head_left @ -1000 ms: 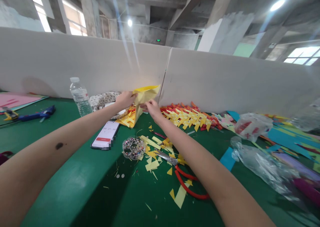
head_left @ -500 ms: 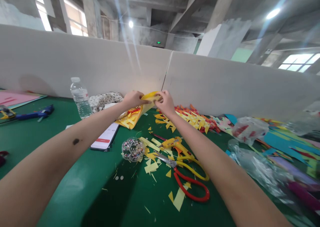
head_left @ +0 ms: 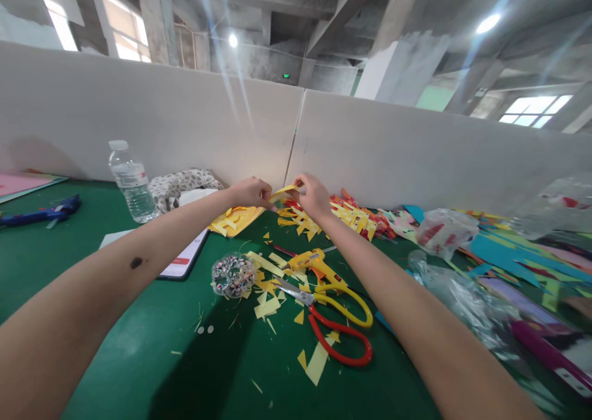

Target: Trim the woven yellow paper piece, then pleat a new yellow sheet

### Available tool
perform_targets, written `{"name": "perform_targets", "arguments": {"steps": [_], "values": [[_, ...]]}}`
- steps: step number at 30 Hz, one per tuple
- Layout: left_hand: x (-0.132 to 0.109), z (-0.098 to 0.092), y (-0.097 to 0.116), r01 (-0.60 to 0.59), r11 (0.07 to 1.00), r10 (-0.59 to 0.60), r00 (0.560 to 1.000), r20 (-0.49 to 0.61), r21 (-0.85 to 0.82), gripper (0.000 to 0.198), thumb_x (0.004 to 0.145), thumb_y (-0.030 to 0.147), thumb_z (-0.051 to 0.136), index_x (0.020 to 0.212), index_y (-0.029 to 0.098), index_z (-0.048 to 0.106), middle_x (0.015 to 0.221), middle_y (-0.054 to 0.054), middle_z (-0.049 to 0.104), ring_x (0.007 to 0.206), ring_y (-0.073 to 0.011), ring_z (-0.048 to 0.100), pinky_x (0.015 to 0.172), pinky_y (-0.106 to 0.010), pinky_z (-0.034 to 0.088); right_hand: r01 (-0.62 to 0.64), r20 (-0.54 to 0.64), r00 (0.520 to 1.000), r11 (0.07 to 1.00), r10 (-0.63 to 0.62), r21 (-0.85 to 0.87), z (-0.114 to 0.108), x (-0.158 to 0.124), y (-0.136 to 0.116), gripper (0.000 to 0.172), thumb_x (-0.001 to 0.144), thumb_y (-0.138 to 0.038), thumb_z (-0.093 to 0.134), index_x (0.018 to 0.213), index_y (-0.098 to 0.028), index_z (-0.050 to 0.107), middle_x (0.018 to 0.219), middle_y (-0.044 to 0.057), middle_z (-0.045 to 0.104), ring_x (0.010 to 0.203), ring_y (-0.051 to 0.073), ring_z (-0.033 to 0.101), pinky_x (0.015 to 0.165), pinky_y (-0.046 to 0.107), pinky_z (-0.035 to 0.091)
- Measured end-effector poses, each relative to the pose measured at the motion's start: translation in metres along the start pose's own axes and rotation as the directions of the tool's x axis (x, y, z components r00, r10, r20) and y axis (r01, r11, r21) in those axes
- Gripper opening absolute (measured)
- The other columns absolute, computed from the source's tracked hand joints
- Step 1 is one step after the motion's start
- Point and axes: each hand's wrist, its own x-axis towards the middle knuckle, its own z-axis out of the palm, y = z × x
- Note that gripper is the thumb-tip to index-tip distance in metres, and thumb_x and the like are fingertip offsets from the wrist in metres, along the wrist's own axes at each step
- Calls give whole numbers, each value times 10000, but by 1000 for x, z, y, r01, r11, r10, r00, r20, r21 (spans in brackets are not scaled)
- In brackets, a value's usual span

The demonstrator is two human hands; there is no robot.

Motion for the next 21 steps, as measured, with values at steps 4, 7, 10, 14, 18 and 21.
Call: {"name": "perform_targets", "arguments": {"steps": [4, 7, 10, 14, 18, 21], "values": [[-3, 4, -7, 0, 996, 8, 996, 87, -94, 381, 632, 556, 635, 690, 181, 602, 604, 20, 619, 582, -107, 563, 535, -193, 360, -31, -10, 999, 994, 32, 102, -2, -10, 11, 188, 805, -388, 550, 772, -203, 537, 859, 45, 543, 790, 185, 555, 670, 285, 433], [-6, 8, -10, 8, 990, 8, 994, 113, -137, 374, 648, 547, 627, 712, 179, 610, 640, 11, 634, 590, -108, 582, 551, -201, 377, -86, -80, 991, 977, 103, 196, -1, -23, 17, 214, 753, -379, 611, 843, -196, 545, 910, 53, 509, 768, 174, 561, 681, 297, 464], [-8, 12, -8, 24, 989, -7, 994, 113, -149, 375, 656, 552, 618, 711, 181, 612, 657, 7, 637, 580, -110, 578, 560, -216, 377, -105, -104, 986, 968, 131, 227, -2, -32, 19, 247, 706, -329, 657, 884, -193, 552, 853, 42, 509, 789, 189, 551, 735, 334, 474], [-8, 19, 3, 52, 990, -45, 997, 59, -129, 438, 662, 615, 578, 764, 190, 612, 742, -14, 651, 650, -131, 574, 567, -228, 363, -256, 52, 965, 875, 258, 411, -6, -35, 18, 205, 632, -261, 701, 809, -204, 615, 945, 47, 529, 864, 200, 559, 833, 372, 460], [-3, 30, 14, 66, 991, -61, 997, 50, -115, 460, 636, 623, 594, 834, 208, 614, 825, -12, 659, 720, -145, 578, 599, -227, 368, -551, 196, 799, 560, 569, 619, -4, -36, 16, 479, 541, -198, 736, 998, -219, 595, 1097, 61, 529, 919, 214, 589, 851, 389, 475], [0, 37, 15, 98, 990, -94, 995, 36, -99, 457, 670, 621, 553, 848, 205, 615, 842, -19, 655, 741, -160, 577, 605, -235, 372, -626, 276, 721, 427, 636, 652, -2, -38, 15, 424, 696, -282, 612, 1108, -226, 528, 1110, 71, 550, 866, 192, 626, 775, 376, 528]]}}
